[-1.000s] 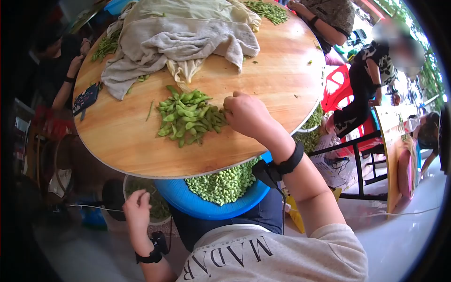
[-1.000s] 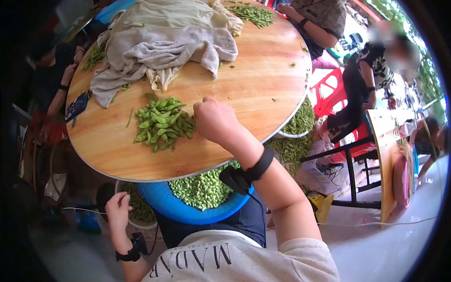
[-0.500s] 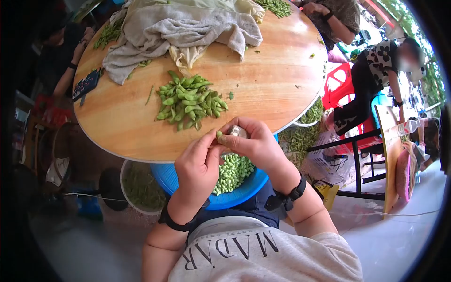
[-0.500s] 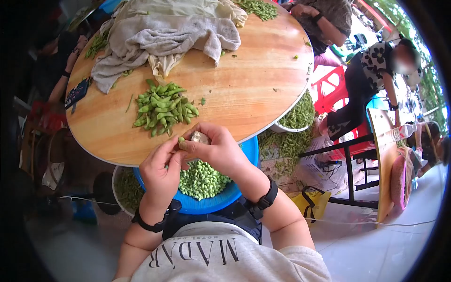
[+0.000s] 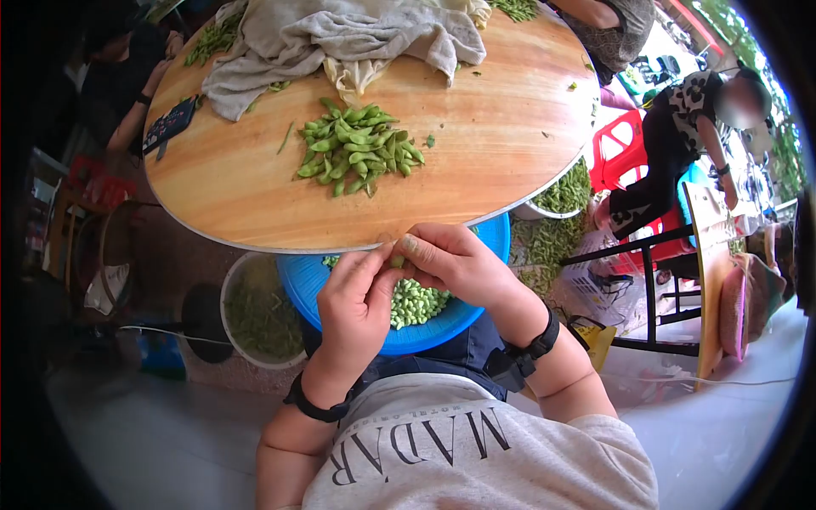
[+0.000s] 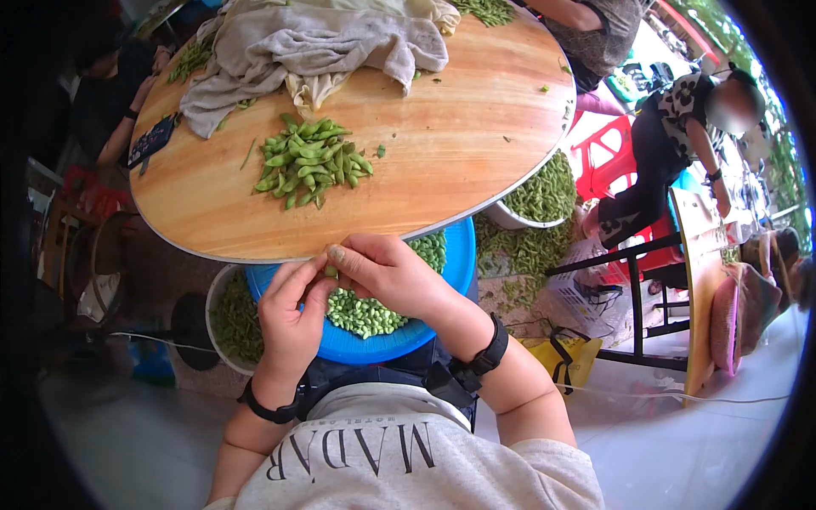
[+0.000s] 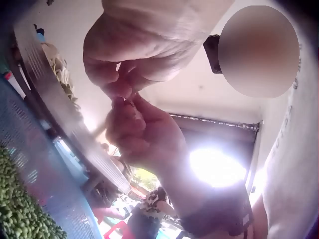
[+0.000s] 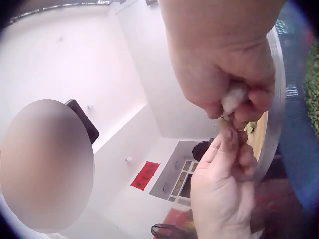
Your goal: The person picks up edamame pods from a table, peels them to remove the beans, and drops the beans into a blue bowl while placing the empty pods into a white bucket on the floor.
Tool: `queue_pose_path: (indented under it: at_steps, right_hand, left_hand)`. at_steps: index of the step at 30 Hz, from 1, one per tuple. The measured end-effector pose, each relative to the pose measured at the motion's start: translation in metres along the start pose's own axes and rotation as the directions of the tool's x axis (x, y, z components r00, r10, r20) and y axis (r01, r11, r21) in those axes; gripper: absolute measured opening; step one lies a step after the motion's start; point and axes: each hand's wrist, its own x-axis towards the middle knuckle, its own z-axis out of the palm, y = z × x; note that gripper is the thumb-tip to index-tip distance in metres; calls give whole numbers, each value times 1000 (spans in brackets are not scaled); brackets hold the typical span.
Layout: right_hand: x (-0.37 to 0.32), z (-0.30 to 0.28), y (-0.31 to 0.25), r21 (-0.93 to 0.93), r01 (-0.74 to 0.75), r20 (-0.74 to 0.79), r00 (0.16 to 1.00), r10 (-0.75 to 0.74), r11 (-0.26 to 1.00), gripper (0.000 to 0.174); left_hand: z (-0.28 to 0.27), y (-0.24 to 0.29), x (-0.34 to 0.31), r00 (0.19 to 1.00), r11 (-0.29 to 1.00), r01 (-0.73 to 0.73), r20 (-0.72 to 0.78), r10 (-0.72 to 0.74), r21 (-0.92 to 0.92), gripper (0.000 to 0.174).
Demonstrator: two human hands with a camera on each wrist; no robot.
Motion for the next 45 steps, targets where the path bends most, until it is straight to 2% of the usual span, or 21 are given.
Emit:
queue_pose_path:
  at_steps: [3, 6, 7, 10, 12, 13, 16, 19, 21, 23, 27, 31, 32, 36, 38, 40, 41, 43, 44, 45]
  right_hand:
    - [-4, 2, -3, -26, -18, 3, 1000, 18, 999, 32]
    - [-5, 2, -4, -23, -28, 34, 999, 29, 999, 31]
    - [-7, 3, -3, -14, -31, 52, 998, 32, 999, 31]
    - [-6, 10, -1, -137, 22, -20, 999, -25, 990, 27]
    - [-5, 16, -2, -180, 89, -54, 994, -100, 980, 27]
    - [-5, 18, -2, -201, 121, -70, 988, -137, 972, 26]
    - [-6, 12, 0, -224, 52, -22, 998, -58, 973, 29]
    - [-7, 7, -6, 25, -95, 66, 993, 94, 995, 33]
    - [-7, 6, -4, 58, -124, 98, 988, 118, 991, 35]
    - [-8, 5, -4, 108, -178, 122, 979, 165, 978, 35]
    - [-9, 8, 3, 43, -186, 107, 978, 181, 982, 33]
    - [-10, 10, 17, -11, -136, 63, 989, 137, 991, 29]
    - [-12, 10, 18, -47, -123, 40, 991, 125, 991, 29]
    - [-14, 12, 30, -51, -37, -13, 999, 37, 998, 28]
    - [-15, 13, 34, -72, -1, -41, 999, -2, 997, 28]
    - [-17, 14, 35, -90, 37, -68, 997, -43, 995, 28]
    - [-18, 14, 38, -170, 94, -86, 990, -110, 981, 28]
    - [-18, 15, 47, -321, 207, -89, 965, -247, 924, 29]
    - [-18, 15, 46, -364, 243, -59, 957, -283, 899, 30]
    - [-19, 13, 46, -364, 216, -35, 969, -245, 906, 27]
  left_hand:
    - [-4, 4, -2, 999, 998, 41, 3, -42, 38, 20]
    - [-1, -4, -11, 973, 957, 226, -2, -230, -182, 22]
    - [-2, -4, -12, 976, 966, 215, 4, -217, -146, 21]
    - [-5, -3, -11, 990, 990, 142, 9, -142, -24, 19]
    - [-6, 4, -8, 999, 996, 46, -5, -46, 76, 18]
    - [-7, 4, -8, 998, 995, 61, -2, -61, 82, 17]
    - [-9, 0, -8, 995, 994, 98, 8, -99, 46, 15]
    - [-9, -4, -9, 993, 991, 119, 34, -117, -57, 14]
    - [-11, 0, -8, 991, 991, 118, 69, -113, -68, 15]
    - [-15, 5, -6, 994, 998, 58, 87, -60, 20, 15]
    - [-15, 6, -7, 992, 994, -22, 124, 9, 109, 13]
    - [-12, 2, -14, 991, 995, -1, 135, -13, 103, 12]
    - [-10, -2, -16, 992, 995, -37, 121, 26, 96, 10]
    - [-5, -10, -26, 990, 994, 78, 114, -86, 75, 7]
    - [-5, -11, -31, 939, 943, 324, 145, -311, -73, 7]
    - [-2, -10, -30, 855, 827, 518, 172, -490, -220, 9]
    - [-2, -10, -28, 800, 729, 598, 210, -561, -333, 9]
    - [-5, -12, -26, 680, 477, 702, 296, -671, -529, 11]
    - [-8, -17, -27, 650, 374, 715, 364, -667, -591, 11]
    - [-9, -20, -29, 642, 347, 717, 378, -667, -605, 10]
